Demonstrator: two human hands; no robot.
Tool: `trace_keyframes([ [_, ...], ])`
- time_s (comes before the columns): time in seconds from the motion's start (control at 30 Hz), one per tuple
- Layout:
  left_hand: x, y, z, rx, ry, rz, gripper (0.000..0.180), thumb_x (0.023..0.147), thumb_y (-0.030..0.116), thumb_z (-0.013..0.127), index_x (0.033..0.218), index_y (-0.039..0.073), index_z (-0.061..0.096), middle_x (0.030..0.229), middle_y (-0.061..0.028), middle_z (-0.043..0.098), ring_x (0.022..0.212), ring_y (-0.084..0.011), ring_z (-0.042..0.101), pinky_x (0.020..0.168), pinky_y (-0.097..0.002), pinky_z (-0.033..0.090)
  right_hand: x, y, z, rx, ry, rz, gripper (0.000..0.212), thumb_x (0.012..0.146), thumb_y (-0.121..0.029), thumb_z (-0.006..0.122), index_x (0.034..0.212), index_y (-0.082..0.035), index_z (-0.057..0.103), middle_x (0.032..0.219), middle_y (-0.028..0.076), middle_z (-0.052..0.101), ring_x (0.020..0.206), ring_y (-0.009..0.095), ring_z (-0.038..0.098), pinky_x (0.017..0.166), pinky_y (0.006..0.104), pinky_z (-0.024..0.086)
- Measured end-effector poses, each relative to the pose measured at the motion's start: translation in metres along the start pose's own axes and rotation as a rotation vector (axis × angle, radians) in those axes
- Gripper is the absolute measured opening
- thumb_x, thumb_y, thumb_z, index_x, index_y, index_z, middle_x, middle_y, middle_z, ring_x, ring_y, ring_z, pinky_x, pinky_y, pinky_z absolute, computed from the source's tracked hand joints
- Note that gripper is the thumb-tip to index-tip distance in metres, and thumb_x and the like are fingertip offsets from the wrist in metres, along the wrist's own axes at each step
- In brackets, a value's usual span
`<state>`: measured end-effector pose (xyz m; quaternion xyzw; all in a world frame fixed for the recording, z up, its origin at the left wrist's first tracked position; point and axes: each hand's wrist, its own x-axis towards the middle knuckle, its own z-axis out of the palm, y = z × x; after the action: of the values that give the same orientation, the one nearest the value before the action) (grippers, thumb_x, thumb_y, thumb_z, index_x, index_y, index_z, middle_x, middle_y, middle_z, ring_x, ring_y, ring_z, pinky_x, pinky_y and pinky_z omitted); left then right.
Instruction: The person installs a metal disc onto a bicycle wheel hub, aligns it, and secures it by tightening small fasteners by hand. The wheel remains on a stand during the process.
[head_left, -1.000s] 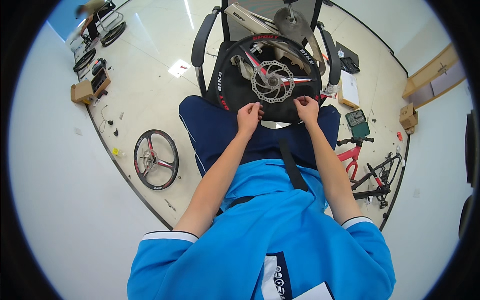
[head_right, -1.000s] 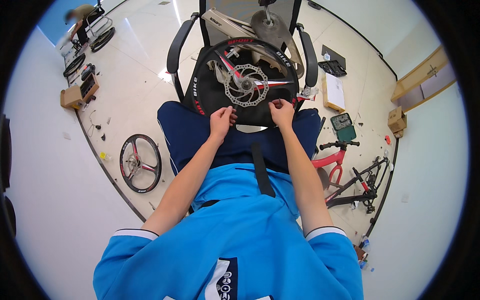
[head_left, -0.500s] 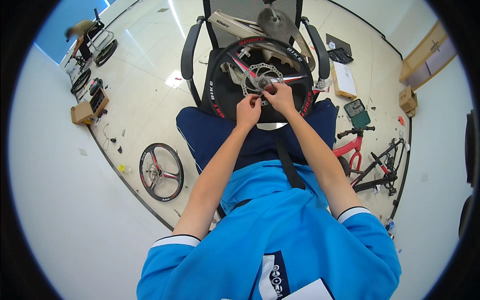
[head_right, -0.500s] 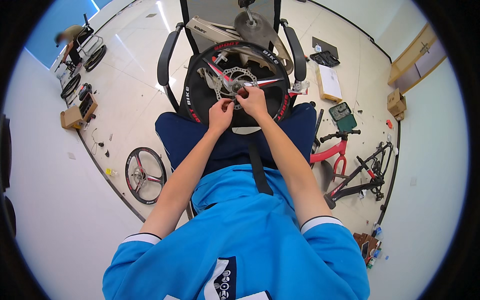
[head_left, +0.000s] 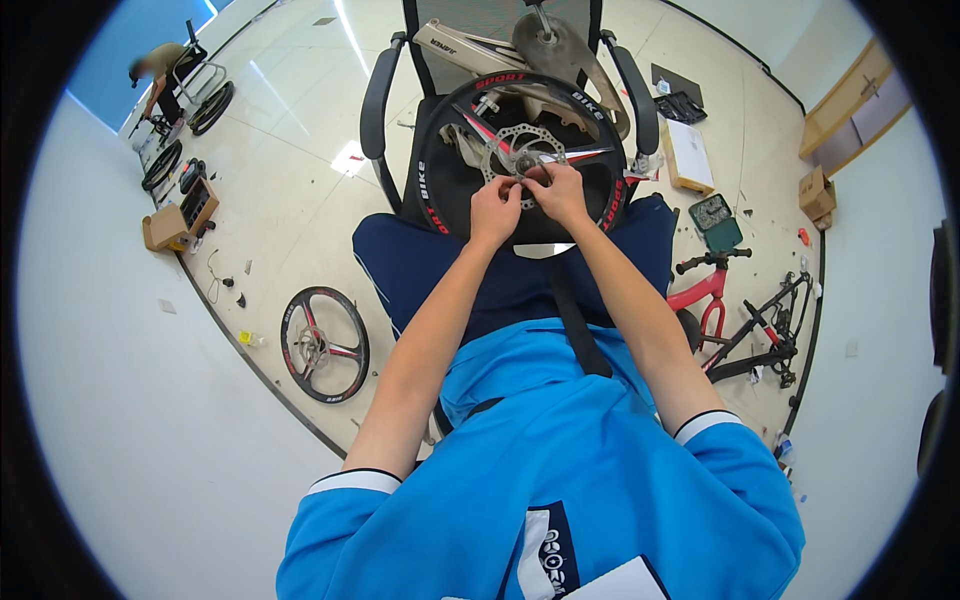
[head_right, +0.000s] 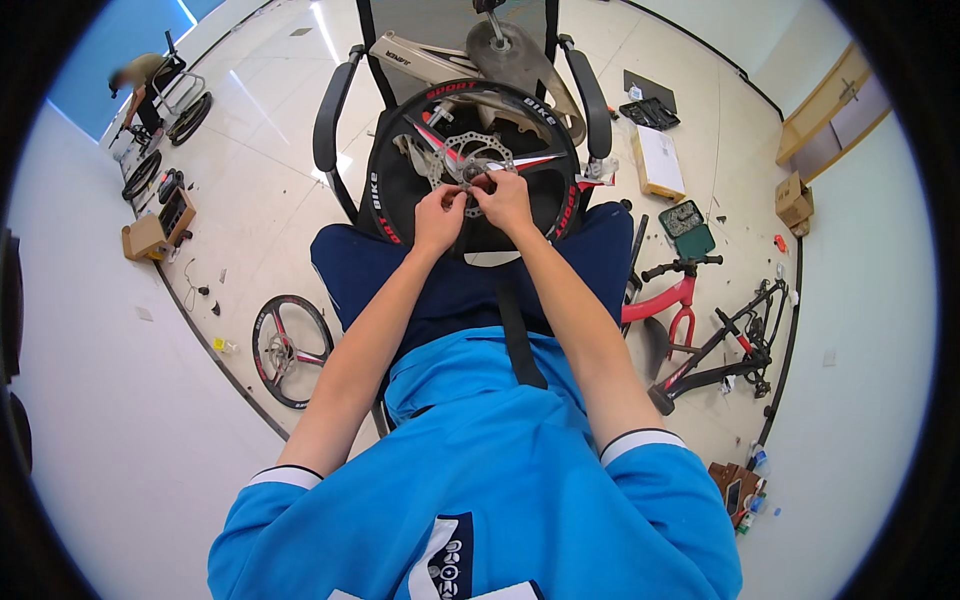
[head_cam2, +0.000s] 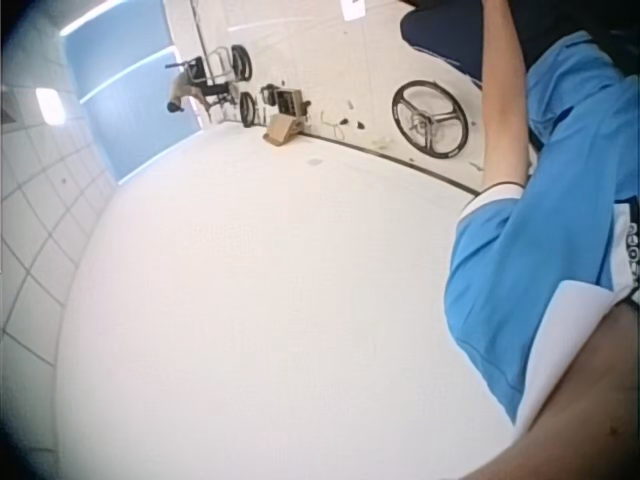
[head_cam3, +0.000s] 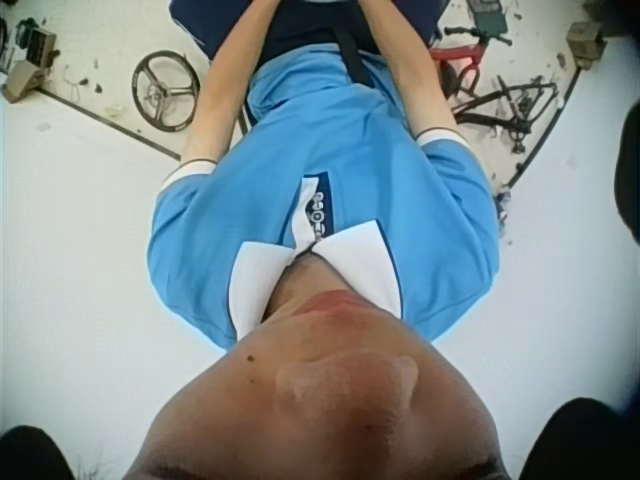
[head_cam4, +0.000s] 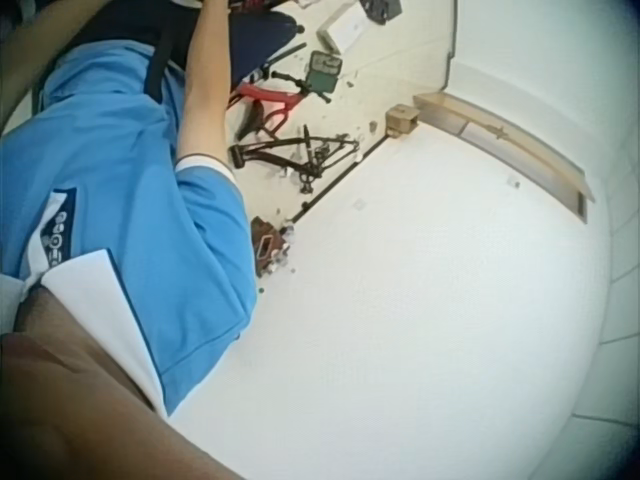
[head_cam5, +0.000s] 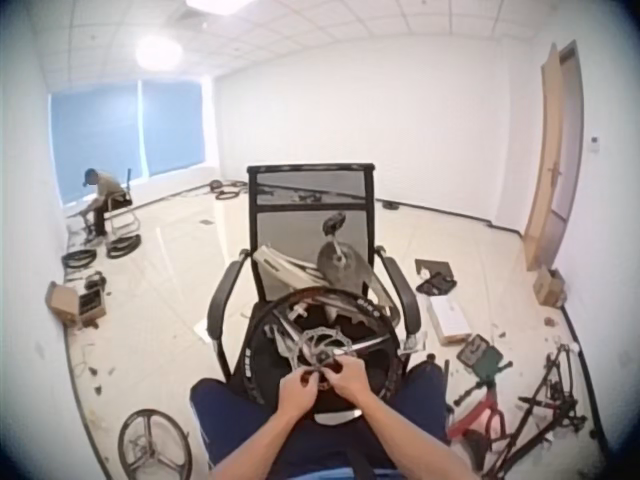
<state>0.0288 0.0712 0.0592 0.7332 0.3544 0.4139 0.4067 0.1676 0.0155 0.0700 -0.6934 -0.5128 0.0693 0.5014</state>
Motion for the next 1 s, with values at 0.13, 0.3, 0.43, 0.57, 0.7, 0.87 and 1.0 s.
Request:
trace_keyframes([
  [0.13, -0.001, -0.008, -0.001, 0.011, -0.037, -0.039, 0.021, 0.083, 0.016, 0.07, 0.097, 0.0, 0.069, 0.077, -0.0104, 0.069, 0.067, -0.0167, 0.066, 0.067, -0.03, 0.053, 0.0, -0.003, -0.006, 0.007, -0.027, 0.007, 0.017, 0.076, -0.013, 0.077, 0.09, -0.003, 0.075, 0.084, 0.014, 0.073, 0.077, 0.026, 0.07, 0.072, 0.0332, 0.054],
  [0.3, -0.003, -0.009, 0.001, 0.034, -0.094, -0.049, 0.03, 0.08, 0.015, 0.073, 0.104, 0.0, 0.067, 0.075, -0.0095, 0.067, 0.065, -0.0165, 0.064, 0.065, -0.0303, 0.052, 0.002, 0.005, -0.011, -0.019, -0.033, 0.021, 0.017, 0.075, -0.011, 0.076, 0.09, -0.004, 0.075, 0.086, 0.014, 0.072, 0.082, 0.027, 0.07, 0.076, 0.0347, 0.054],
  [0.43, -0.003, -0.013, 0.003, 0.036, -0.08, -0.025, 0.029, 0.079, 0.014, 0.072, 0.103, 0.0, 0.066, 0.073, -0.0112, 0.066, 0.064, -0.0229, 0.064, 0.064, -0.0339, 0.052, 0.004, 0.001, -0.011, -0.071, -0.057, -0.028, 0.017, 0.075, -0.011, 0.074, 0.09, -0.004, 0.075, 0.087, 0.014, 0.072, 0.084, 0.029, 0.069, 0.077, 0.0361, 0.054],
  [0.57, -0.003, -0.01, 0.005, 0.047, -0.072, -0.001, 0.028, 0.079, 0.015, 0.071, 0.102, 0.0, 0.066, 0.072, -0.0123, 0.067, 0.064, -0.0271, 0.065, 0.064, -0.0364, 0.053, 0.003, 0.0, -0.01, -0.08, -0.051, -0.054, 0.015, 0.075, -0.012, 0.072, 0.087, -0.004, 0.073, 0.087, 0.013, 0.07, 0.085, 0.032, 0.068, 0.076, 0.0377, 0.054],
  [0.7, -0.004, -0.004, 0.006, 0.015, -0.08, -0.04, 0.029, 0.082, 0.015, 0.07, 0.106, -0.001, 0.068, 0.074, -0.0115, 0.068, 0.064, -0.0188, 0.066, 0.065, -0.0324, 0.053, 0.001, -0.004, -0.009, -0.164, -0.039, -0.117, 0.014, 0.076, -0.014, 0.07, 0.086, -0.005, 0.072, 0.089, 0.012, 0.068, 0.083, 0.033, 0.066, 0.074, 0.0399, 0.054],
  [0.87, 0.001, 0.0, 0.012, -0.005, -0.052, -0.015, 0.029, 0.082, 0.013, 0.065, 0.107, -0.002, 0.07, 0.07, -0.0132, 0.068, 0.062, -0.0193, 0.066, 0.064, -0.0327, 0.052, -0.001, -0.009, -0.004, -0.236, -0.03, -0.12, 0.014, 0.079, -0.016, 0.067, 0.087, -0.005, 0.072, 0.094, 0.01, 0.068, 0.084, 0.033, 0.066, 0.075, 0.0412, 0.054],
  [1.0, 0.003, 0.001, 0.009, 0.024, -0.085, -0.012, 0.03, 0.082, 0.012, 0.062, 0.107, -0.002, 0.07, 0.069, -0.0141, 0.068, 0.062, -0.0186, 0.066, 0.063, -0.0327, 0.052, -0.003, -0.009, 0.0, -0.233, -0.021, -0.123, 0.014, 0.08, -0.015, 0.066, 0.088, -0.006, 0.073, 0.095, 0.01, 0.068, 0.086, 0.033, 0.067, 0.076, 0.0414, 0.054],
])
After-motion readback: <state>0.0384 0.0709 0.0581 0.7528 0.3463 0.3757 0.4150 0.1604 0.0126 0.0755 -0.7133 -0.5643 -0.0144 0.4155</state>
